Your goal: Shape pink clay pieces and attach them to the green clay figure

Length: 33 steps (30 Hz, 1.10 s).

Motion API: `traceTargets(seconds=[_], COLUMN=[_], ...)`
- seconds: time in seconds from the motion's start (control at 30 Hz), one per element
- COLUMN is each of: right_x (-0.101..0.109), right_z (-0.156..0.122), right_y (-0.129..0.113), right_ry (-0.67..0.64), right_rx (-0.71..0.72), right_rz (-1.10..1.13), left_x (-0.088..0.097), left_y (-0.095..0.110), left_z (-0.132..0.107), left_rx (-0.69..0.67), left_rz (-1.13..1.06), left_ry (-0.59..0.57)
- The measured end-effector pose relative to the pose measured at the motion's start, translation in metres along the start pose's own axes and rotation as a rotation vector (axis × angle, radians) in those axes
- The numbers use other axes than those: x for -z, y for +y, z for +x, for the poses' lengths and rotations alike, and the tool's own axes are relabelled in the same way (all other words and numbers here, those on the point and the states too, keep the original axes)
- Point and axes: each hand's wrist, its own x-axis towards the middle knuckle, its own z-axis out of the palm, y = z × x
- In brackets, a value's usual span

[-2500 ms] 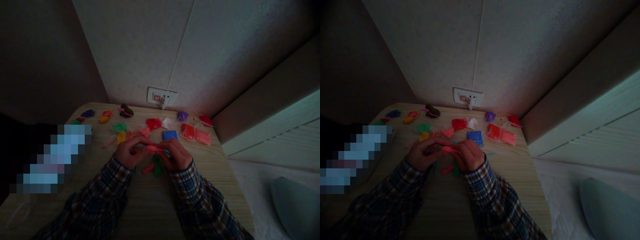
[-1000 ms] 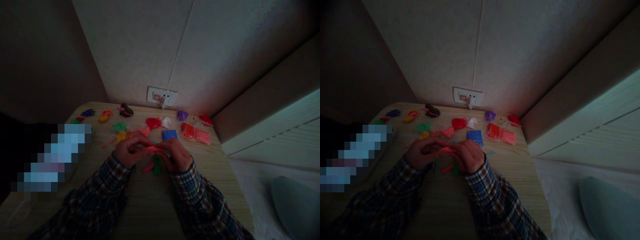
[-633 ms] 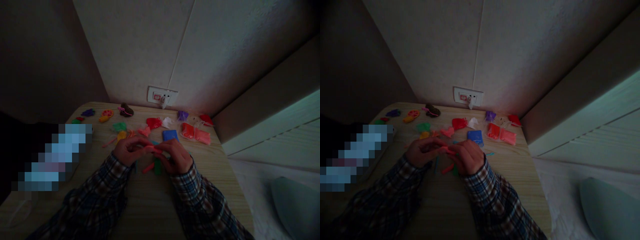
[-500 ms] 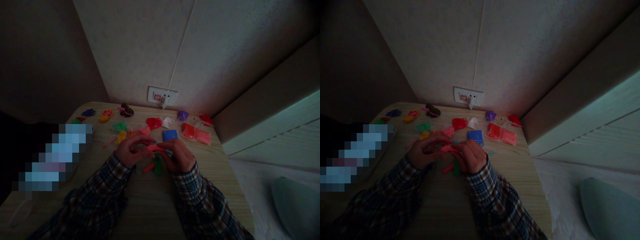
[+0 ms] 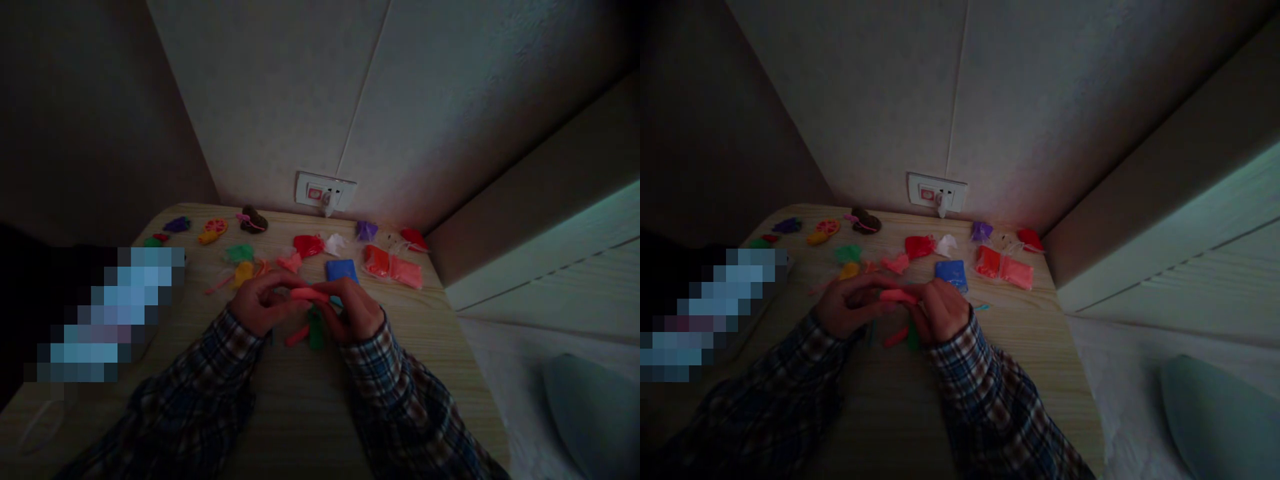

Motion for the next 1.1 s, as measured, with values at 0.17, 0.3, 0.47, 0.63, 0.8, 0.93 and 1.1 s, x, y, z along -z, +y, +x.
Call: traceTargets(seconds=[0.17, 0.3, 0.47, 0.63, 0.8, 0.93, 1.1], right_x=[-0.0003, -0.0003, -0.0006, 0.0000, -0.0008, -0.0011, 0.0006], right_z=[-0.0004, -0.0007, 0.0003, 0.0016, 0.0008, 0.0005, 0.0014], right_y=[0.0018, 0.0037, 0.0043, 0.0043, 0.0058, 0.0061, 0.0038], right_ry=[0.002, 0.001, 0.002, 0.005, -0.013, 0.022, 0.031], right_rx=[0.001, 0.010, -0.033, -0.036, -0.021, -0.010, -0.046], right_rz=[0.020, 0.008, 0.013, -0.025, 0.022, 0.008, 0.021], left_x=[0.0017, 0.0029, 0.0032, 0.0003, 0.0003, 0.0032, 0.0031], left_y=[-0.0027, -0.0033, -0.0032, -0.0001, 0.0013, 0.0006, 0.0037], left_z=[-0.0003, 0.0013, 0.0030, 0.0004, -0.0021, -0.0010, -0.0007], left_rx=[0.032, 0.019, 0.003, 0.008, -0.019, 0.000, -0.028], left_rz=[0.001, -0.021, -0.014, -0.007, 0.045, 0.026, -0.046], left_ry=[0.025, -0.007, 0.003, 0.031, 0.082, 0.041, 0.131])
